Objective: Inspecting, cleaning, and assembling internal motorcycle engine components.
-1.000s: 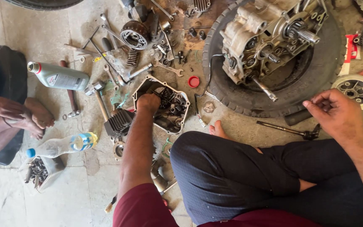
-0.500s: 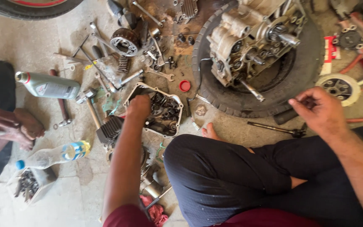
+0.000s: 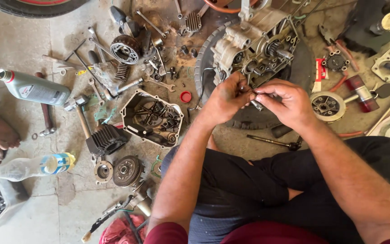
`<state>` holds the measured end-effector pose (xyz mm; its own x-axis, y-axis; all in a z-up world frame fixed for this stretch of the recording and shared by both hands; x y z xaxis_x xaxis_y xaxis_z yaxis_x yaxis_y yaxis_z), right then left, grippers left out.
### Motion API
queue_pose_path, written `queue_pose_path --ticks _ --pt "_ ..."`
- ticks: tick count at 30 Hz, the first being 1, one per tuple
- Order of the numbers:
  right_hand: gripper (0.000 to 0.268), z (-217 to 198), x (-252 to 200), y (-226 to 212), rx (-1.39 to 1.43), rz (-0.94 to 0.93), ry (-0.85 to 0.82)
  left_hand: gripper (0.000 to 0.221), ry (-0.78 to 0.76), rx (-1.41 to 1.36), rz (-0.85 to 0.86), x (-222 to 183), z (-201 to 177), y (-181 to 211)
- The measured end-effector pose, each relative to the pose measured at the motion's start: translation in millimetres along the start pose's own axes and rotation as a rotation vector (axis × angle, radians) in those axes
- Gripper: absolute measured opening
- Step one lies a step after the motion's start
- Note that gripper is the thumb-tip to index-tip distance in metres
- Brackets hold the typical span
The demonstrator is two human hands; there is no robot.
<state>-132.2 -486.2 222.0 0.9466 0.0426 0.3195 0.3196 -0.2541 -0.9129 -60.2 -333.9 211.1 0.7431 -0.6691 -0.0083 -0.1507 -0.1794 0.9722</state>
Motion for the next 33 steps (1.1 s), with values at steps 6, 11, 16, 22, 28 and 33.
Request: queue_pose_path --ticks 6,11,16,22,28,33 --pt "0.012 4.9 8.3 -11.2 -0.046 -0.047 -0.031 0.030 -0.040 -0.120 -0.099 4.2 1.8 -25.4" --pt "0.007 7.5 31.7 18.8 -0.116 -0.113 0.066 0.028 0.286 0.051 -0.110 12.4 -35.4 -84.8" --pt "0.012 18.5 59.3 38.4 -0.290 -0.243 0.216 0.024 0.721 0.349 -0.155 18.5 -95.1 -160.2" --pt "0.015 41.1 74.6 58.2 -0.472 -0.280 0.305 0.025 0.820 0.073 -0.317 21.3 -111.2 -166.4" --pt "0.017 43.2 75.8 51.8 -0.467 -0.289 0.330 0.026 0.731 -0.019 -0.250 39.1 -95.0 -165.4" --pt "0.021 49.8 76.8 39.5 -0.626 -0.356 0.311 0.025 0.707 0.024 -0.303 38.4 -94.7 -156.4"
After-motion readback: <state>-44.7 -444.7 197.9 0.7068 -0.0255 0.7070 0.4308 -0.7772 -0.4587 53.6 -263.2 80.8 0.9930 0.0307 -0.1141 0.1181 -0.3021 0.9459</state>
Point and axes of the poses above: each hand's wrist, its own x-axis towards the middle knuckle, its own z-axis out of the palm, y = z × x, the point moved 7 cm from there along x, towards the middle knuckle, and after that the axes turned 10 degrees about x, right-handed, at the moved point
